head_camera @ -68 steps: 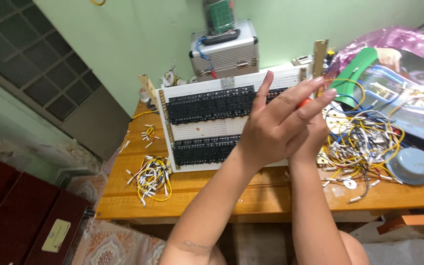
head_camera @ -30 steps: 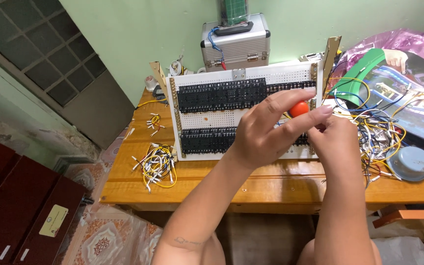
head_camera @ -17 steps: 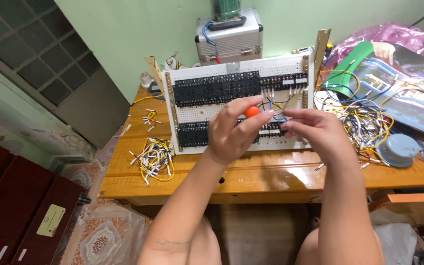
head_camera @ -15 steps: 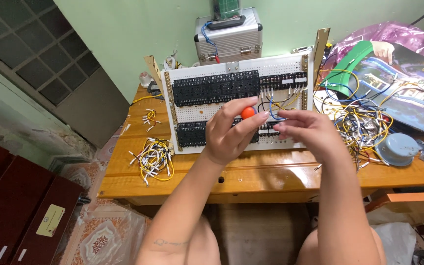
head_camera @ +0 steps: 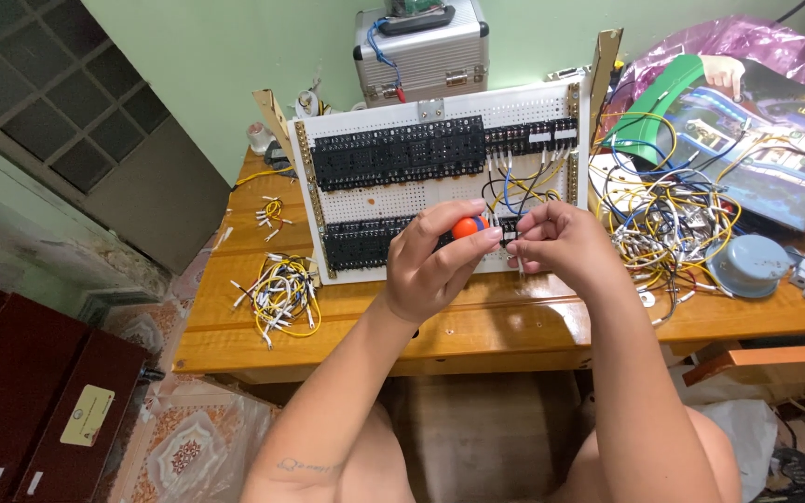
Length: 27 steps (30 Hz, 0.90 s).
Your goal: Finalizing the wire routing on an electronic control panel by inserting wires into terminal blocks and tightening screws.
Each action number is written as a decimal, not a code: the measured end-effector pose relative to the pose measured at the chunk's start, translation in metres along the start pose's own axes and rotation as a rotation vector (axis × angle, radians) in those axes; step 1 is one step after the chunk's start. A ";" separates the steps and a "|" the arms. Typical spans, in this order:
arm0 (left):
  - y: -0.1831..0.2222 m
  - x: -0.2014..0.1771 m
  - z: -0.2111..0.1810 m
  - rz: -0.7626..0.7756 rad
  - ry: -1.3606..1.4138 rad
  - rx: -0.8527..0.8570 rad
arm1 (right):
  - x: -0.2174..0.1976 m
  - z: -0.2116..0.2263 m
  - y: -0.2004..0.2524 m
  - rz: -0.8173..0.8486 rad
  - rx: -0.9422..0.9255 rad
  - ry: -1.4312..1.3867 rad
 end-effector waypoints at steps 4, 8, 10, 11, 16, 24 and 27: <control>0.001 0.005 -0.001 -0.001 0.010 -0.008 | 0.001 0.015 0.006 -0.011 0.046 0.021; 0.006 0.009 0.000 -0.014 0.035 -0.080 | 0.003 0.025 0.005 0.010 -0.060 -0.059; 0.008 0.010 -0.001 -0.005 0.032 -0.106 | 0.003 0.024 0.001 0.009 -0.117 -0.067; 0.009 0.010 -0.001 0.008 0.039 -0.111 | 0.001 0.024 -0.001 -0.062 -0.208 -0.100; 0.015 0.017 -0.001 0.006 0.032 -0.111 | 0.003 0.029 -0.001 -0.152 -0.372 -0.123; -0.002 0.023 -0.025 0.027 0.055 0.067 | 0.008 0.022 -0.007 -0.203 -0.360 0.106; -0.006 0.024 -0.033 0.066 0.013 0.141 | 0.008 0.020 -0.007 -0.193 -0.360 0.135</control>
Point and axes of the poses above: each hand's wrist, its own y-axis away from the middle knuckle, its own x-axis out of the palm, z = x × y, the point moved 3 cm from there along -y, towards the middle knuckle, and after that the axes turned 1 degree about z, right-handed, at the moved point
